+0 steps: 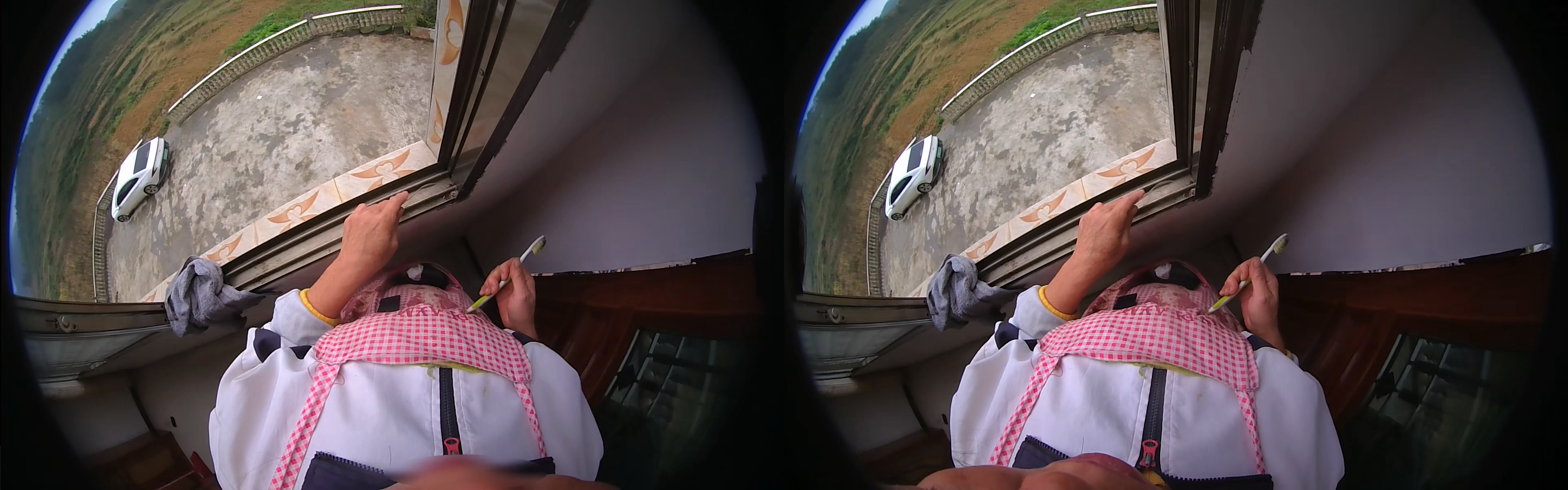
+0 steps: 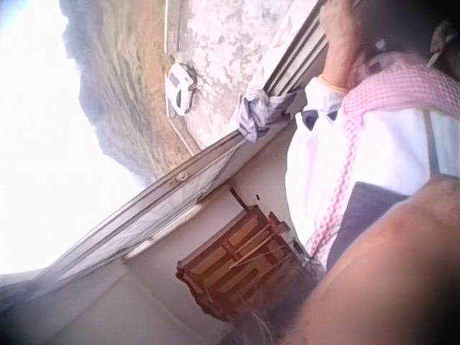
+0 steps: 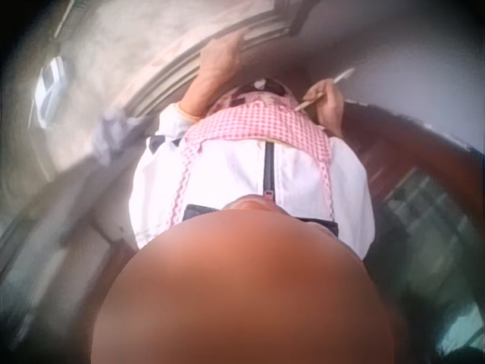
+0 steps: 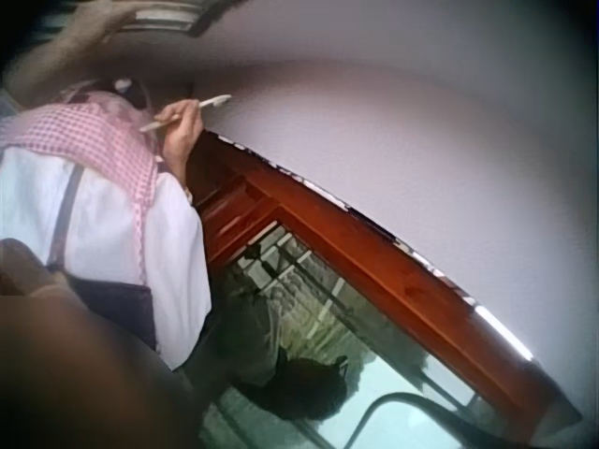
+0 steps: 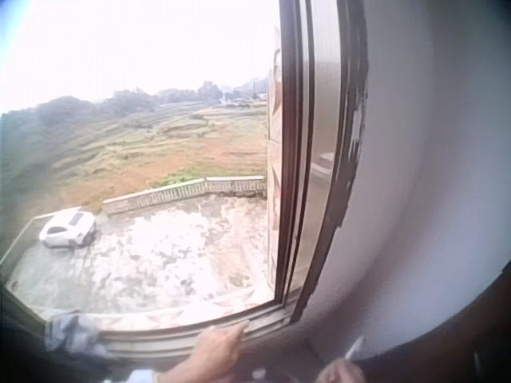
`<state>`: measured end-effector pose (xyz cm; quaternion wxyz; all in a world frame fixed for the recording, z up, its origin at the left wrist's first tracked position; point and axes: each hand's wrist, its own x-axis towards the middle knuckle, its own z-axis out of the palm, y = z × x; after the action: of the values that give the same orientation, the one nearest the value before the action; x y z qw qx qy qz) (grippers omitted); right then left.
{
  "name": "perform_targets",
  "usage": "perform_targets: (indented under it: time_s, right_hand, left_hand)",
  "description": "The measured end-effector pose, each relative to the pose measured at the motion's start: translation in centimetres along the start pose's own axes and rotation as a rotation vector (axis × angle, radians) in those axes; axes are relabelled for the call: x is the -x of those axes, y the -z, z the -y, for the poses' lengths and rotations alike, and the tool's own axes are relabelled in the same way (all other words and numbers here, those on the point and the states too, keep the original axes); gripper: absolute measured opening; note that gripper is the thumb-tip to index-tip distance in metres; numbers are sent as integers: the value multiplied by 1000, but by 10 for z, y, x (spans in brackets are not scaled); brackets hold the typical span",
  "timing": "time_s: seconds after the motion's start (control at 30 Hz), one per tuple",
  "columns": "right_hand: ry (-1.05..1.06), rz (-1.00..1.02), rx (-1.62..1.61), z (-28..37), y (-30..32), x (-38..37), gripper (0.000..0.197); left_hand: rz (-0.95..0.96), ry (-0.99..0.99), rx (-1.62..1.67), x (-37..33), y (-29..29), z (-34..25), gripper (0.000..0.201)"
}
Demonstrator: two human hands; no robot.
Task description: The person cleans a window frame using a toothbrush and a cloth. They scrub the frame with the toothbrush, then wipe it with the cloth, repeating the process to remove dirt from the grooves.
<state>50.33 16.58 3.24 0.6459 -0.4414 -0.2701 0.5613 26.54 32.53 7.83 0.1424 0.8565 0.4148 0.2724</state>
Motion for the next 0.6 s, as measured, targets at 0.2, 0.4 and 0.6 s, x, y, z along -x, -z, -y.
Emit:
perform_targets:
  time_s: [0.2,0.4,0.6]
  right_hand:
    - [34,-74,20,4,1,8,39]
    - [15,-114,21,8,1,16,40]
    - [29,-130,47,12,0,21,40]
  left_hand:
    - [132,66,-76,-13,-6,-4,27]
    - [68,-48,-147,-32,-22,-5,25]
    - [173,120,-26,-46,-24,-7,23]
